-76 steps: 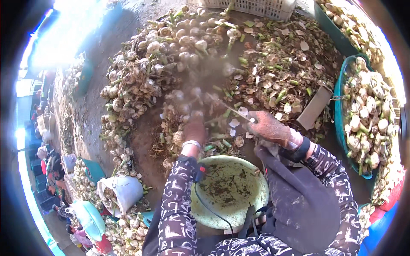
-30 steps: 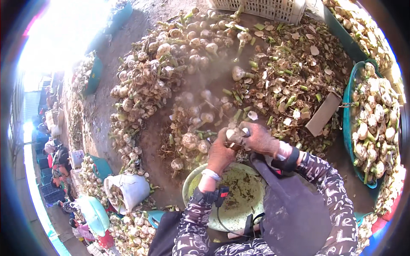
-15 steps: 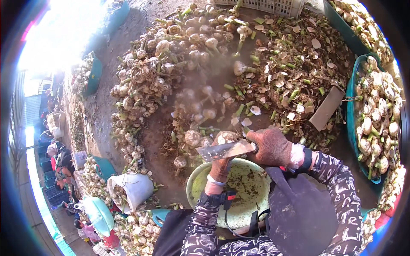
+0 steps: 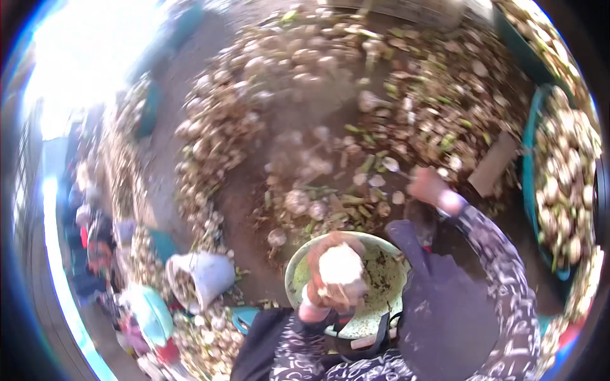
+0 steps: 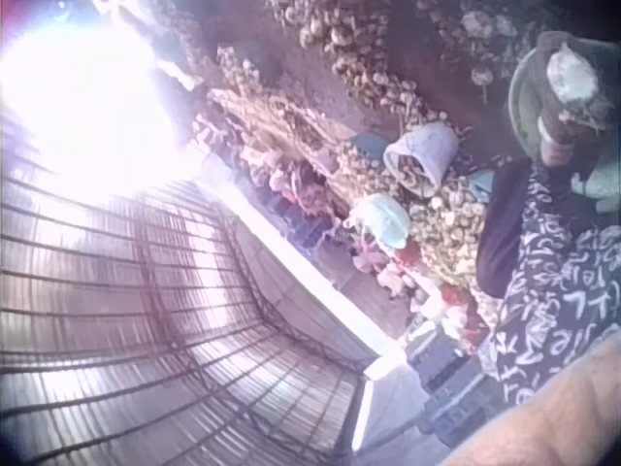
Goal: The person picks up garlic bulbs from a pile, trims the roots and stems with a knife, and places them into a green basin. Once the basin is full, the person empties the garlic into a white crate and continues trimming more bulbs.
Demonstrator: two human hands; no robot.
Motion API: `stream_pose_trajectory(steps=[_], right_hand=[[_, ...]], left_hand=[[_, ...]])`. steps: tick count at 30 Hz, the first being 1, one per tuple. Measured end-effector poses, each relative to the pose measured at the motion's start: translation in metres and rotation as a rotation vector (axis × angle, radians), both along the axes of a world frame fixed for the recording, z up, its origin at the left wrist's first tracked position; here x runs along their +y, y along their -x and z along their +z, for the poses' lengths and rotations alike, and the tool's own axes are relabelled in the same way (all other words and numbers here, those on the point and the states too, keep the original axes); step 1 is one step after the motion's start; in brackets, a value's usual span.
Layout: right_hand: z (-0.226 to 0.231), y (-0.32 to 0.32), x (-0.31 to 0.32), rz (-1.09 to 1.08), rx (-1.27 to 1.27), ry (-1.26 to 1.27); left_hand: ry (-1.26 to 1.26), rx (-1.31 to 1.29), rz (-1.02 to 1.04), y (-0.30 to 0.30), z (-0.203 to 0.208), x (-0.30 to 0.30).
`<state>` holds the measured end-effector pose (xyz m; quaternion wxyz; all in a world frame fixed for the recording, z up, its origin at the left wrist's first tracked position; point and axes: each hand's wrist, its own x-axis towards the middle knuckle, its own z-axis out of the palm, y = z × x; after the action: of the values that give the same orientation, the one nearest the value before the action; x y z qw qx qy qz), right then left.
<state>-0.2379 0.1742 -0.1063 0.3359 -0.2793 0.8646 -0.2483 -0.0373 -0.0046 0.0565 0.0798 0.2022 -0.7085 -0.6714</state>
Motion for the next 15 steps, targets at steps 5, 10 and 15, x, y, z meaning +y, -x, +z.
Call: stream_pose_trajectory(steps=[5, 10, 15], right_hand=[[0.054, 0.007, -0.004, -0.116, 0.061, 0.137], [0.040, -0.011, -0.009, -0.152, -0.225, 0.236], [0.026, -0.024, -0.025, -0.178, -0.270, 0.195]], left_hand=[[0.553, -0.093, -1.000, 0.001, -0.003, -0.037], [0.862, -0.580, -0.222, 0.061, -0.092, -0.082], [1.295, -0.866, -0.356, 0.103, -0.170, -0.125]])
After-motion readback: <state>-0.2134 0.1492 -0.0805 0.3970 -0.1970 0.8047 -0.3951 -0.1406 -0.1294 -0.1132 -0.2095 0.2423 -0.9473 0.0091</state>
